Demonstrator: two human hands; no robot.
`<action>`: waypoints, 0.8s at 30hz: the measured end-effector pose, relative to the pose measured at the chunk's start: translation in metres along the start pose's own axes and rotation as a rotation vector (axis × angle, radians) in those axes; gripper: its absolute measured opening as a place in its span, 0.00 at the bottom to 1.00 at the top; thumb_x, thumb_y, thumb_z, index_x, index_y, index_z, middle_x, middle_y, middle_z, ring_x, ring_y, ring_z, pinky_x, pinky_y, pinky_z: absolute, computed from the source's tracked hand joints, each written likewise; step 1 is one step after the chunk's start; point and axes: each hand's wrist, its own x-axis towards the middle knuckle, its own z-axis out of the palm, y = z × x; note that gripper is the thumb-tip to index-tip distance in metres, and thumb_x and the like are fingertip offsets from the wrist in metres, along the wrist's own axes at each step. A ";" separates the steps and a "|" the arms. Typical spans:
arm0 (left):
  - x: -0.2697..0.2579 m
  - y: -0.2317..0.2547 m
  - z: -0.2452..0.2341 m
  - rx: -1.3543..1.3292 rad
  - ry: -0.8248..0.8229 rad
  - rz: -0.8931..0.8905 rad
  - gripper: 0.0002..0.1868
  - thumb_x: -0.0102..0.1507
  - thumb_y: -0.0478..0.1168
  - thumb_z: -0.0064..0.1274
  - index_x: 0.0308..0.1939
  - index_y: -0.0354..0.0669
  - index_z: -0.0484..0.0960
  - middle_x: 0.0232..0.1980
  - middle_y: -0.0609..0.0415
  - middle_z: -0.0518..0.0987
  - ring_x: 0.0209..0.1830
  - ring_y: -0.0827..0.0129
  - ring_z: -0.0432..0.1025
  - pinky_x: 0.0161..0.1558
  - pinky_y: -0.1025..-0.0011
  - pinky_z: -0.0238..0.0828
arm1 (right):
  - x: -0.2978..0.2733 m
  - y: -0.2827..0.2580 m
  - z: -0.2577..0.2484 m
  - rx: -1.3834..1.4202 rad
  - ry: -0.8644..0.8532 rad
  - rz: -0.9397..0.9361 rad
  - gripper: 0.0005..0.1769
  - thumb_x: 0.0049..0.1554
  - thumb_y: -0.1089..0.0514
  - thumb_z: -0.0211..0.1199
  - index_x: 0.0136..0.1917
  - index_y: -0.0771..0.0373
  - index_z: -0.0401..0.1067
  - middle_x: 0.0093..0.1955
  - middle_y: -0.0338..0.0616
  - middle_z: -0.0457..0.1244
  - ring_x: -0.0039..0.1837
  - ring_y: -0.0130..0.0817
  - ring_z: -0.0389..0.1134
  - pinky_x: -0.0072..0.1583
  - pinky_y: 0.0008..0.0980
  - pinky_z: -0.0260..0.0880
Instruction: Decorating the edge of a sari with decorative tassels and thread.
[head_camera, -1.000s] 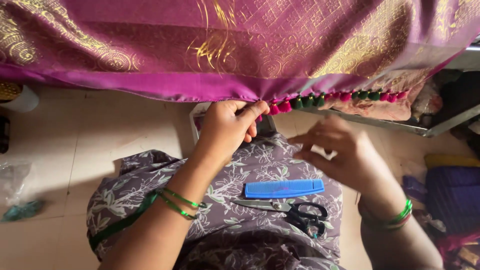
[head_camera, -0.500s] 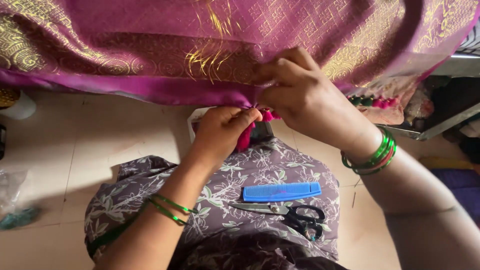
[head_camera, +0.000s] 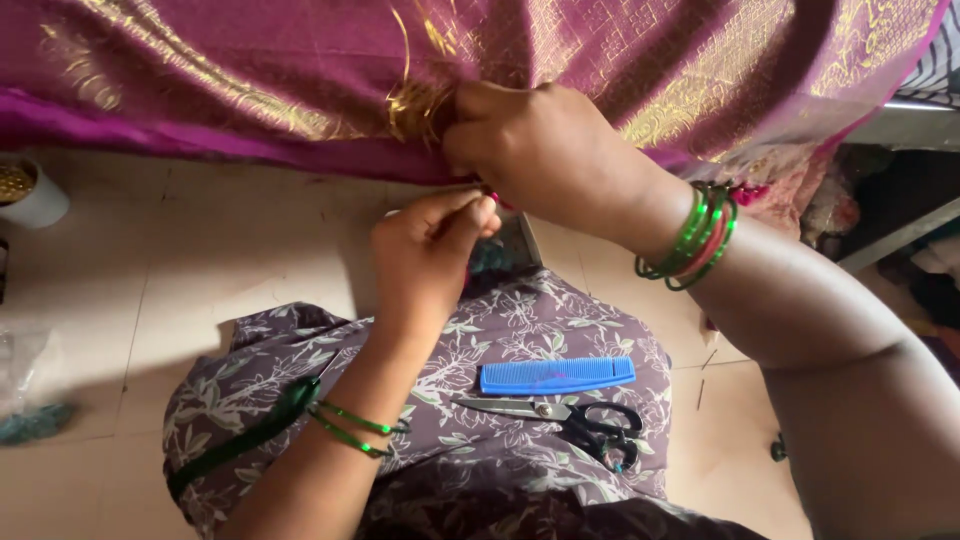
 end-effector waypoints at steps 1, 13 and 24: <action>0.001 0.005 0.000 0.038 0.062 0.027 0.09 0.67 0.39 0.57 0.47 0.39 0.86 0.36 0.56 0.87 0.36 0.77 0.81 0.43 0.77 0.79 | 0.001 0.000 0.002 -0.076 -0.023 0.070 0.07 0.51 0.56 0.68 0.43 0.57 0.73 0.45 0.42 0.63 0.40 0.42 0.69 0.40 0.39 0.71; 0.002 -0.047 0.012 -0.321 -0.034 -0.288 0.08 0.69 0.39 0.56 0.47 0.37 0.81 0.39 0.55 0.81 0.40 0.74 0.72 0.44 0.75 0.67 | -0.052 -0.024 0.006 0.277 0.212 0.373 0.05 0.61 0.61 0.70 0.51 0.62 0.78 0.45 0.42 0.70 0.43 0.36 0.74 0.46 0.34 0.75; -0.002 -0.027 0.004 -0.531 -0.056 -0.226 0.09 0.66 0.35 0.59 0.48 0.34 0.83 0.42 0.55 0.83 0.42 0.74 0.76 0.51 0.74 0.72 | -0.089 -0.023 0.011 0.331 0.083 0.225 0.08 0.52 0.68 0.66 0.46 0.62 0.78 0.45 0.42 0.70 0.45 0.37 0.73 0.47 0.34 0.74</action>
